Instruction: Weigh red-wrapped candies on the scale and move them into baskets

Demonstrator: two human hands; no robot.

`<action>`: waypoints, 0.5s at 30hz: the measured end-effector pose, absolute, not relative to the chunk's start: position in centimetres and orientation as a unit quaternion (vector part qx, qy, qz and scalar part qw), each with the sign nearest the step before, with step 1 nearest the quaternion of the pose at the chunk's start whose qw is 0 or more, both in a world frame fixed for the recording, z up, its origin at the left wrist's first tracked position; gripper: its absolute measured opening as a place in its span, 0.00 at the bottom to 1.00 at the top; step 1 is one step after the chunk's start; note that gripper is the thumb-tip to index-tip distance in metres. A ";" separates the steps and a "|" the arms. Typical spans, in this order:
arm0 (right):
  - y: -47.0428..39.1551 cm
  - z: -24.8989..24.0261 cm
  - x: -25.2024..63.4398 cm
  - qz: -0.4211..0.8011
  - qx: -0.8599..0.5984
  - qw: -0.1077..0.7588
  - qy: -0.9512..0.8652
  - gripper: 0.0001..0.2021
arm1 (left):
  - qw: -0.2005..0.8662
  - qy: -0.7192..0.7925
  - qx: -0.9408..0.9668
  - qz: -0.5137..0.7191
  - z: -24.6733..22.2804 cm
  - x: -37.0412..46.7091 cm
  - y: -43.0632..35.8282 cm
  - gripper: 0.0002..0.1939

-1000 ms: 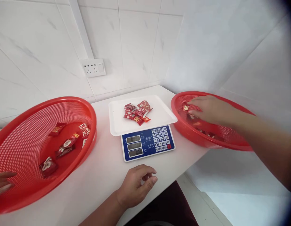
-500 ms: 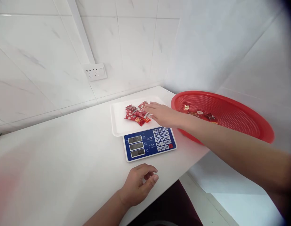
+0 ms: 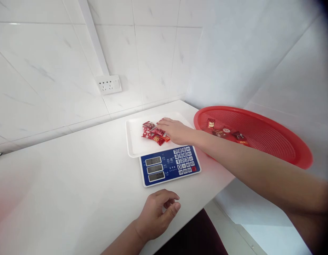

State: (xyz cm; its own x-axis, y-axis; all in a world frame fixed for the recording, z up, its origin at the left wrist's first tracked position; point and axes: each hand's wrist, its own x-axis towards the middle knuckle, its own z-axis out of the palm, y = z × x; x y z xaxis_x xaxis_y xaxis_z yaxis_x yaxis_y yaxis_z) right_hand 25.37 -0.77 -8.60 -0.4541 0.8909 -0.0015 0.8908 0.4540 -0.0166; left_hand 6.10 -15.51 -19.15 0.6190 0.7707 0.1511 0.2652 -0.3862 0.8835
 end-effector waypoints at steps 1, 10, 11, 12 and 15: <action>-0.7 -8.7 25.2 0.013 -0.523 -0.003 -0.852 0.32 | 0.442 0.331 0.783 0.286 -19.2 6.1 -15.5 0.13; -1.3 -9.3 26.9 0.063 -0.536 0.036 -0.841 0.33 | 0.446 0.332 0.781 0.284 -19.2 6.1 -15.5 0.13; -1.3 -9.2 27.2 0.070 -0.538 0.045 -0.839 0.33 | 0.446 0.332 0.780 0.285 -19.2 6.1 -15.5 0.13; -1.3 -9.0 27.5 0.076 -0.545 0.056 -0.833 0.32 | 0.446 0.332 0.780 0.286 -19.2 6.1 -15.5 0.13; -0.6 -8.6 28.1 0.091 -0.587 0.102 -0.798 0.30 | 0.445 0.333 0.782 0.283 -19.3 6.1 -15.5 0.13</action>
